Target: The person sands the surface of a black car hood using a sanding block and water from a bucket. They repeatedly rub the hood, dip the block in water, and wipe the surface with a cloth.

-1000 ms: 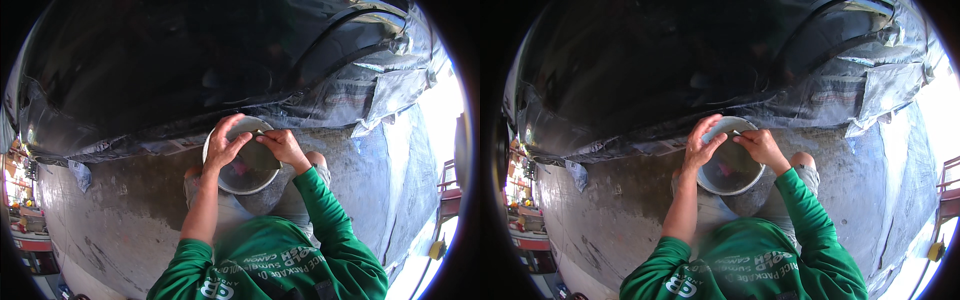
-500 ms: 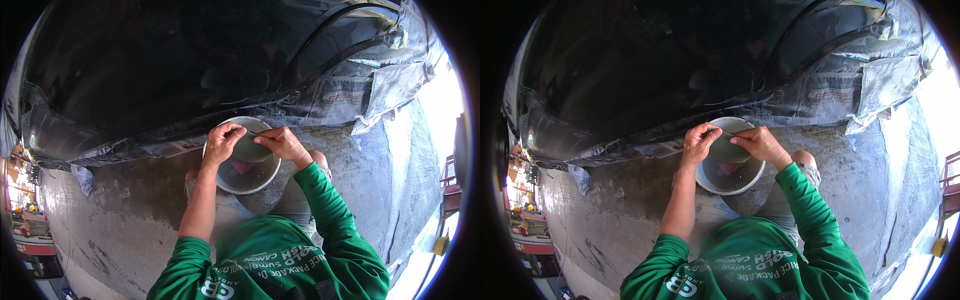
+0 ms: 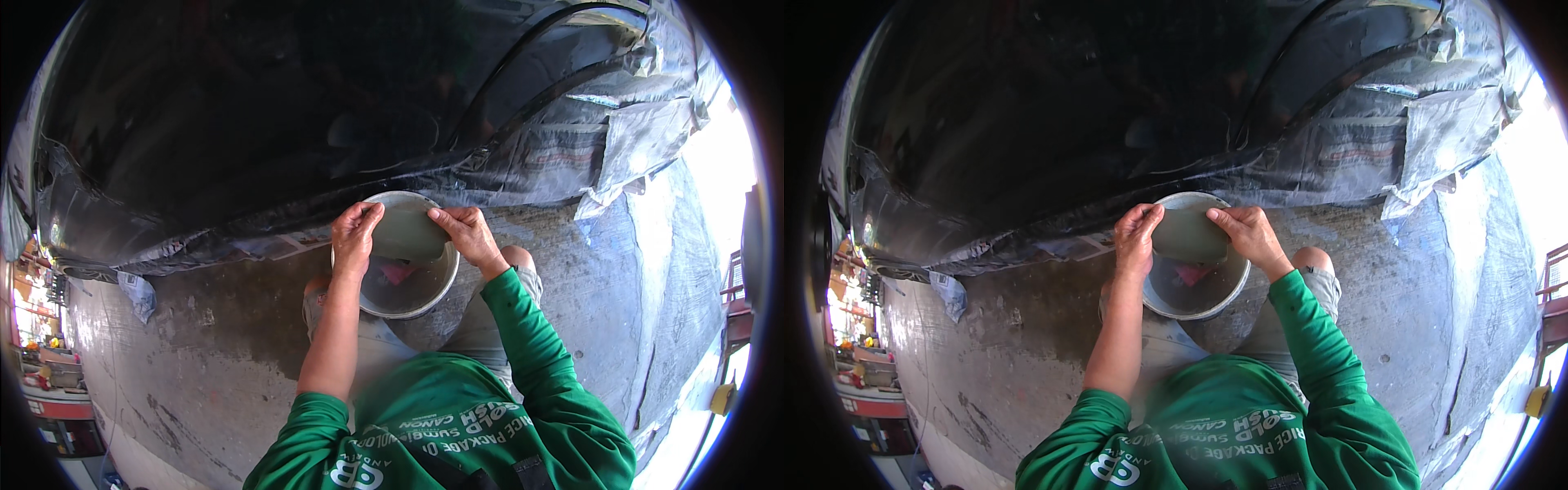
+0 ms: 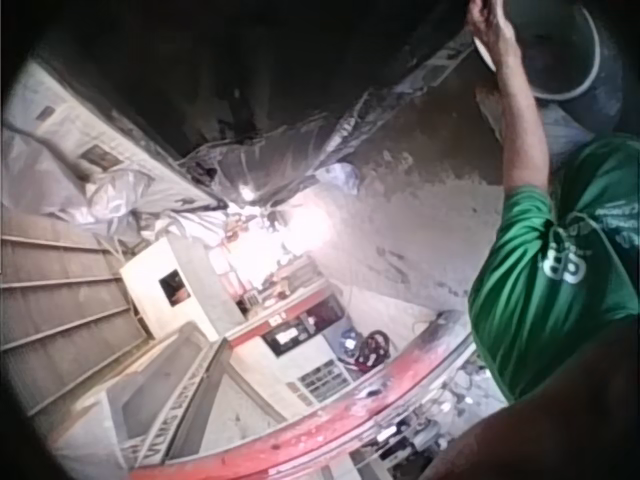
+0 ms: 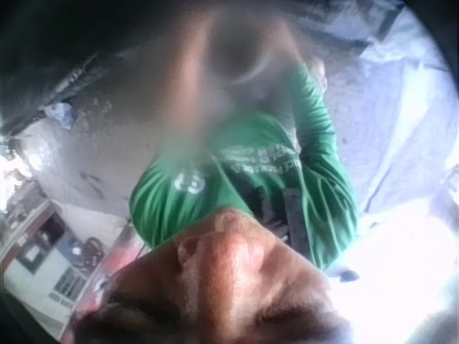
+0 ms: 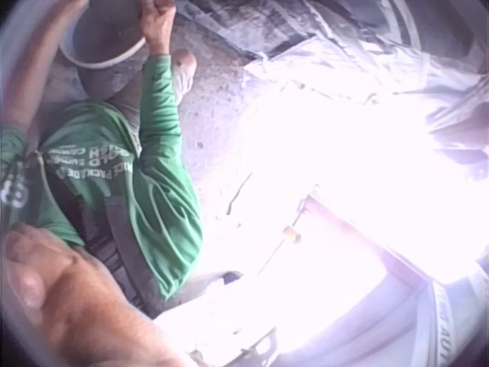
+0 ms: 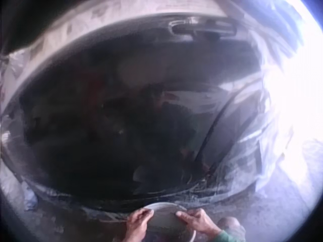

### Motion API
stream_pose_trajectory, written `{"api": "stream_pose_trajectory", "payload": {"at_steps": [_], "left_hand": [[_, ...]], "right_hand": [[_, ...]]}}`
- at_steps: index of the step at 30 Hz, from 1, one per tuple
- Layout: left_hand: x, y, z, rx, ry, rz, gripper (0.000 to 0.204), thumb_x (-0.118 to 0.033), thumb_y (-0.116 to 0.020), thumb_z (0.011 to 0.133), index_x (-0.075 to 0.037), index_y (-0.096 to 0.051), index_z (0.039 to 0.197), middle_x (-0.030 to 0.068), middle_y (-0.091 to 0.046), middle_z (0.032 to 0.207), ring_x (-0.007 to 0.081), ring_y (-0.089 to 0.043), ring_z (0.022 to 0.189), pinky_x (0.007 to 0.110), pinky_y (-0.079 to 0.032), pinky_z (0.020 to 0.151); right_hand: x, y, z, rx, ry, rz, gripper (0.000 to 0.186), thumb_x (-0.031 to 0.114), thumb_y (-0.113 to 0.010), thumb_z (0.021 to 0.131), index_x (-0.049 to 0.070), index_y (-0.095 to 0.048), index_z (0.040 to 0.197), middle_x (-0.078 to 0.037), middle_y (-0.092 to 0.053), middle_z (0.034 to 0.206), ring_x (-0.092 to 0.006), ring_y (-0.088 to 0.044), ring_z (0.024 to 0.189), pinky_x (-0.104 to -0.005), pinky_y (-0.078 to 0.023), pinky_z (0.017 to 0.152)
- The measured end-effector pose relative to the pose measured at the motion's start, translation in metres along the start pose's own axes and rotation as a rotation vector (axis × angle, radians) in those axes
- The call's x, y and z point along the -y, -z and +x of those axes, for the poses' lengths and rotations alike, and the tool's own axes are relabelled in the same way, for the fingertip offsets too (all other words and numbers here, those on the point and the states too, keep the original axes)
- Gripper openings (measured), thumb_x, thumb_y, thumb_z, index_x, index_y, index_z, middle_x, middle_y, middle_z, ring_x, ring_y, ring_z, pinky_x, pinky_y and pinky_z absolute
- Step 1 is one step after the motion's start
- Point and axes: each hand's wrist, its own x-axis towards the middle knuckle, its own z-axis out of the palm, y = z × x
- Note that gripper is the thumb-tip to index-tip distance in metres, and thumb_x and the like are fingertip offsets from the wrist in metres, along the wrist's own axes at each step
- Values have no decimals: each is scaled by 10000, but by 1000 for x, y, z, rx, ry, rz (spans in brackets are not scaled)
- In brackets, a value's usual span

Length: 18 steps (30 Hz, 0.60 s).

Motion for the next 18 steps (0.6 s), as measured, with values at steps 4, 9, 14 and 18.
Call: {"api": "stream_pose_trajectory", "payload": {"at_steps": [4,9,14,18], "left_hand": [[-7,-27,-12,-256,-497,833,565,-231,-863,879,-49,-605,1348,200,-605,1319,340,-634,1133,434,-551,935],[-22,-57,-43,209,-317,772,336,-178,-912,829,-15,-675,1001,94,-675,1076,242,-708,948,350,-604,765],[-12,-47,-39,125,-304,681,113,-63,-797,914,9,-745,983,125,-747,927,260,-748,803,344,-603,739],[-22,-50,-40,202,-290,807,78,-61,-772,935,-1,-735,969,125,-739,891,231,-742,762,350,-571,675]], "right_hand": [[-7,-9,3,-88,-97,182,409,359,-729,1042,-2,-786,1224,-46,-791,992,-88,-704,861,-249,-581,753],[-6,-16,6,-73,-148,422,500,401,-755,1019,-45,-759,1245,-49,-748,948,-82,-656,814,-265,-552,667],[5,-12,-7,-19,-69,315,559,314,-795,992,-83,-671,1365,-142,-744,1220,-146,-716,1007,-300,-621,843],[6,-5,-8,7,-51,-3,494,172,-813,969,-58,-670,1382,-146,-752,1277,-145,-724,1023,-301,-628,850]]}}
